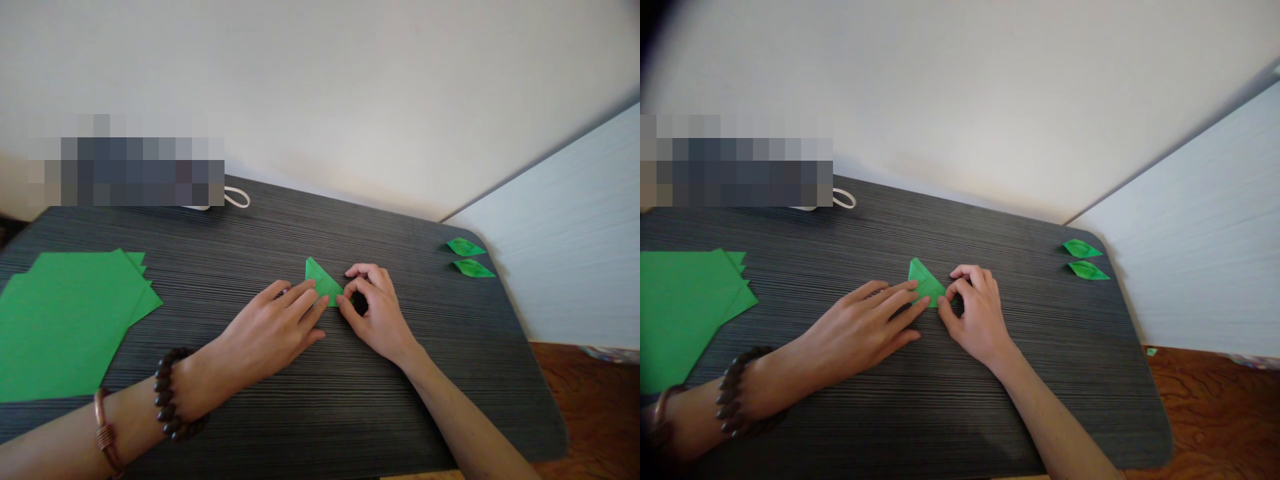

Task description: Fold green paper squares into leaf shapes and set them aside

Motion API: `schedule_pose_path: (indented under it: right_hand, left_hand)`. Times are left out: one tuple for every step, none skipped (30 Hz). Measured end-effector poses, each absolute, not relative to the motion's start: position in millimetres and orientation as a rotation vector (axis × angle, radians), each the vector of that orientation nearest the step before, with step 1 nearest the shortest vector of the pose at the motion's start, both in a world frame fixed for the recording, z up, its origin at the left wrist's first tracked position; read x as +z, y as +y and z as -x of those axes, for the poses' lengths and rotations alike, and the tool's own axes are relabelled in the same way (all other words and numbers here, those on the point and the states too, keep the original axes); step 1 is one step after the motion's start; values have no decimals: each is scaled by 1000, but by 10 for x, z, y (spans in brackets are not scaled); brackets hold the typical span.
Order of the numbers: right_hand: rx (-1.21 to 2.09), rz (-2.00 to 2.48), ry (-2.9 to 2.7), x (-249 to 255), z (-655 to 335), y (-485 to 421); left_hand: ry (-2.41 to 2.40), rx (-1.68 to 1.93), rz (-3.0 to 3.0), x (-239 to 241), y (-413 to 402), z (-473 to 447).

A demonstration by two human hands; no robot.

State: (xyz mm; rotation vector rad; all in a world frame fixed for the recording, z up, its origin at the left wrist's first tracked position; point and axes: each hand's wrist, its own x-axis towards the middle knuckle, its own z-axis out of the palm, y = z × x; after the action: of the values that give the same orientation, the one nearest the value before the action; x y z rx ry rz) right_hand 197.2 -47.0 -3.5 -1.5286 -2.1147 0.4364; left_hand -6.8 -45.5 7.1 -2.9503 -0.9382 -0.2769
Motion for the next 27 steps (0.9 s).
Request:
schedule_pose_path:
  right_hand:
    - [437, 1527, -2117, -31, -1971, -470]
    - [438, 1526, -2119, -29, -1970, -471]
    - [438, 1525, -2121, -28, -1970, -472]
    - [436, 1525, -2122, -28, -1970, -472]
    - [433, 1526, -2123, -29, -1971, -473]
    - [431, 1530, -2125, -31, -1972, -473]
    - [429, 1534, -2127, -34, -1973, -473]
    - [426, 1537, -2130, -37, -1973, -473]
    - [422, 1540, -2132, -41, -1973, -473]
    - [419, 1543, -2134, -44, -1973, -473]
    - [418, 1546, -2136, -47, -1972, -474]
    - [418, 1549, -2137, -49, -1971, -474]
    - [418, 1551, -2138, -51, -1970, -474]
    - [418, 1552, -2140, -53, -1969, -473]
    - [417, 1553, -2143, -53, -1968, -473]
    - [415, 1553, -2145, -54, -1967, -472]
    - [412, 1556, -2146, -55, -1967, -470]
    - [411, 1558, -2148, -55, -1966, -468]
    - [411, 1560, -2151, -55, -1965, -467]
    - [410, 1562, -2154, -54, -1964, -465]
    - [409, 1565, -2155, -53, -1962, -464]
    - [406, 1567, -2156, -52, -1959, -464]
    - [402, 1569, -2156, -50, -1956, -464]
    - [398, 1571, -2155, -48, -1953, -465]
    - [396, 1574, -2155, -46, -1951, -467]
    - [394, 1574, -2155, -45, -1949, -468]
    - [393, 1574, -2155, -45, -1948, -469]
  left_hand:
    - [-939, -274, 2956, 74, -457, 67]
    - [-939, -276, 2958, 76, -458, 66]
    - [-938, -277, 2960, 76, -459, 67]
    - [-938, -281, 2959, 74, -461, 68]
    - [-937, -287, 2957, 71, -463, 69]
    - [-933, -291, 2957, 68, -464, 70]
    - [-931, -294, 2956, 63, -465, 70]
    - [-929, -296, 2956, 59, -466, 70]
    - [-925, -297, 2957, 56, -465, 70]
    - [-920, -299, 2957, 53, -463, 70]
    - [-913, -298, 2959, 51, -461, 70]
    - [-905, -297, 2961, 51, -459, 70]
    - [-896, -298, 2963, 52, -456, 71]
    - [-889, -300, 2964, 54, -454, 71]
    - [-890, -297, 2964, 56, -454, 71]
    - [-894, -293, 2964, 59, -454, 71]
    - [-903, -288, 2962, 61, -455, 71]
    - [-913, -281, 2960, 63, -457, 70]
    - [-922, -273, 2959, 64, -460, 68]
    - [-929, -266, 2959, 65, -461, 66]
    - [-932, -263, 2959, 65, -462, 64]
    - [-931, -263, 2961, 65, -462, 63]
    - [-929, -262, 2964, 65, -462, 61]
    - [-929, -262, 2968, 65, -460, 60]
    - [-931, -260, 2973, 65, -458, 59]
    - [-933, -257, 2981, 66, -456, 57]
    - [-936, -255, 2989, 66, -453, 56]
